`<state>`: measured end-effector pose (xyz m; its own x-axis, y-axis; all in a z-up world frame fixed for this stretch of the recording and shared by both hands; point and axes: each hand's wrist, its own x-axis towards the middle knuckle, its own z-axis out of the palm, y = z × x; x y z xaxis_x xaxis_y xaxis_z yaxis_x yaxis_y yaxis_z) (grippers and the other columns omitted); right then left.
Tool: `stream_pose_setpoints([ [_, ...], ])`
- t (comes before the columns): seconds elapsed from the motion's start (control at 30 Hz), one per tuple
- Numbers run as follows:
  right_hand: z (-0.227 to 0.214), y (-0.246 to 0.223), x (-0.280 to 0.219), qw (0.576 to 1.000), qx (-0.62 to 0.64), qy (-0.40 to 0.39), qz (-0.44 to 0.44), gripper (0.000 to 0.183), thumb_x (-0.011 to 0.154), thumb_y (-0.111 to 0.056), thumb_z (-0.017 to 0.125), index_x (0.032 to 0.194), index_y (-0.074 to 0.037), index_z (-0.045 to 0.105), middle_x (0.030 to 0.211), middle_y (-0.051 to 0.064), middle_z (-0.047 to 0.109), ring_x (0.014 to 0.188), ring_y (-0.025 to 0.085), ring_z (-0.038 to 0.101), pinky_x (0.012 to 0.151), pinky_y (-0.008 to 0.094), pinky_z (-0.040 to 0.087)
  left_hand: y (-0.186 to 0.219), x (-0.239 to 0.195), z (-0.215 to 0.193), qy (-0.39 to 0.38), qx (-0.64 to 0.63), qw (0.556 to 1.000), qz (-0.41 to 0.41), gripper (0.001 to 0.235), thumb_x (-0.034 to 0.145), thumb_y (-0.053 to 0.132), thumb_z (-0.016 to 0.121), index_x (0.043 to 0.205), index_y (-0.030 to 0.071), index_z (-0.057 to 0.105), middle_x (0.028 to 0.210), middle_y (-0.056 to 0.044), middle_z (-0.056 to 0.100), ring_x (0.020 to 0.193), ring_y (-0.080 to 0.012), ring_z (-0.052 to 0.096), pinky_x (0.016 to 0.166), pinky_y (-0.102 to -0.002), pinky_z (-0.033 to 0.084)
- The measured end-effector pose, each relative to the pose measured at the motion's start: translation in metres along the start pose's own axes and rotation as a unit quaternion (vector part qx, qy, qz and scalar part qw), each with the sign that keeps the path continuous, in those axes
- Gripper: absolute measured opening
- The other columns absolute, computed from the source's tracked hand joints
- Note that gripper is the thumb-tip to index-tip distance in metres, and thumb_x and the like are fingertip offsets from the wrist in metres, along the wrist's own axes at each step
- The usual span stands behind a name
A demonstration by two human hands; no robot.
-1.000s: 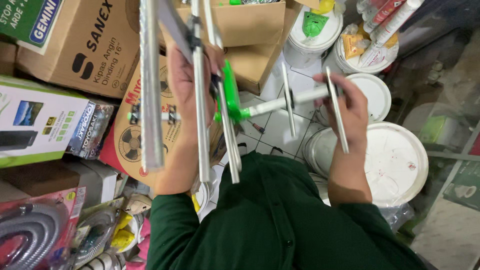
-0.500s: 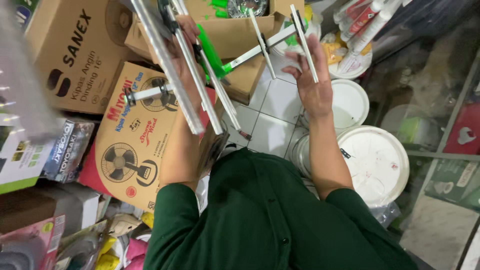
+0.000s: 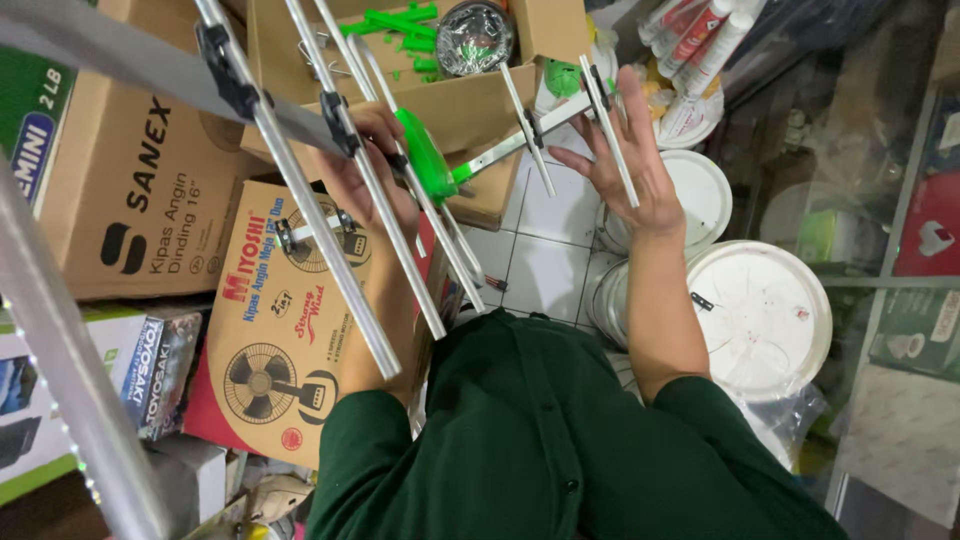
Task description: The person assembles an outdoor television antenna by connecting metal elements to a central mast using plastic brackets and small screws.
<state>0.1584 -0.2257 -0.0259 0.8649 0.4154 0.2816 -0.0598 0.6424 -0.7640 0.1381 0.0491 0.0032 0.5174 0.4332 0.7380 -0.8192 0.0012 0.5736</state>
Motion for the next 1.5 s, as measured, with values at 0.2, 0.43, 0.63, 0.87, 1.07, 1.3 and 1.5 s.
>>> stream_pose_setpoints([
  [0.2,-0.019,0.000,-0.011,0.987,-0.102,-0.117,-0.038,0.144,0.063,-0.044,0.098,0.172,-0.014,0.010,0.177,0.009,0.016,0.162,0.027,0.020,0.125,0.051,0.028,-0.012,0.001,-0.002,0.031,-0.040,0.997,-0.050,0.021,0.116,0.026,0.051,0.121,0.006,0.048,0.091,-0.011,0.053,0.077,-0.0153,0.051,0.067,-0.027,0.044],
  [0.43,-0.020,0.013,-0.016,0.994,-0.084,-0.033,-0.068,0.147,0.064,-0.049,0.098,0.171,-0.014,0.004,0.172,0.007,0.025,0.156,0.023,0.034,0.125,0.051,0.032,-0.013,0.003,-0.001,-0.003,-0.029,0.998,-0.047,0.023,0.116,0.029,0.051,0.122,0.007,0.046,0.095,-0.009,0.051,0.083,-0.0157,0.052,0.069,-0.027,0.045],
  [0.63,-0.005,0.023,-0.010,0.992,-0.057,0.030,-0.110,0.147,0.065,-0.057,0.095,0.168,-0.005,0.005,0.167,0.012,0.030,0.153,0.024,0.036,0.131,0.043,0.031,-0.011,-0.001,0.010,0.002,-0.031,0.999,-0.030,0.024,0.115,0.030,0.051,0.121,0.006,0.049,0.092,-0.011,0.054,0.082,-0.0168,0.053,0.070,-0.028,0.045],
  [0.87,-0.001,0.030,-0.006,0.986,-0.073,0.061,-0.138,0.150,0.060,-0.063,0.094,0.166,0.004,0.011,0.166,0.018,0.034,0.155,0.028,0.035,0.134,0.039,0.025,-0.017,0.000,0.005,0.022,-0.039,0.998,-0.034,0.029,0.113,0.028,0.055,0.131,0.006,0.048,0.091,-0.010,0.054,0.080,-0.0166,0.053,0.069,-0.029,0.043],
  [1.07,-0.002,0.026,-0.007,0.990,-0.059,0.029,-0.127,0.142,0.067,-0.058,0.093,0.167,-0.001,0.011,0.168,0.016,0.030,0.158,0.027,0.032,0.134,0.041,0.024,-0.013,-0.001,0.003,0.004,-0.021,0.999,-0.036,0.027,0.114,0.027,0.055,0.129,0.005,0.049,0.094,-0.011,0.054,0.081,-0.0169,0.053,0.073,-0.030,0.044],
  [1.3,-0.014,-0.019,-0.016,0.996,0.025,-0.082,-0.022,0.120,0.087,-0.069,0.073,0.168,-0.006,0.012,0.172,0.017,0.031,0.153,0.035,0.046,0.125,0.050,0.042,-0.011,-0.004,0.002,-0.014,-0.012,0.999,-0.048,0.027,0.116,0.030,0.052,0.129,0.006,0.051,0.100,-0.013,0.061,0.083,-0.0137,0.053,0.076,-0.027,0.045],
  [1.5,-0.028,-0.036,0.026,0.960,-0.238,0.049,0.137,0.056,0.112,-0.027,0.050,0.160,-0.002,0.034,0.129,0.021,0.059,0.095,0.040,0.069,0.070,0.041,0.053,-0.010,-0.004,0.006,-0.007,-0.058,0.991,-0.124,0.031,0.115,0.029,0.053,0.133,0.003,0.053,0.114,-0.011,0.062,0.084,-0.0111,0.060,0.073,-0.024,0.050],
])
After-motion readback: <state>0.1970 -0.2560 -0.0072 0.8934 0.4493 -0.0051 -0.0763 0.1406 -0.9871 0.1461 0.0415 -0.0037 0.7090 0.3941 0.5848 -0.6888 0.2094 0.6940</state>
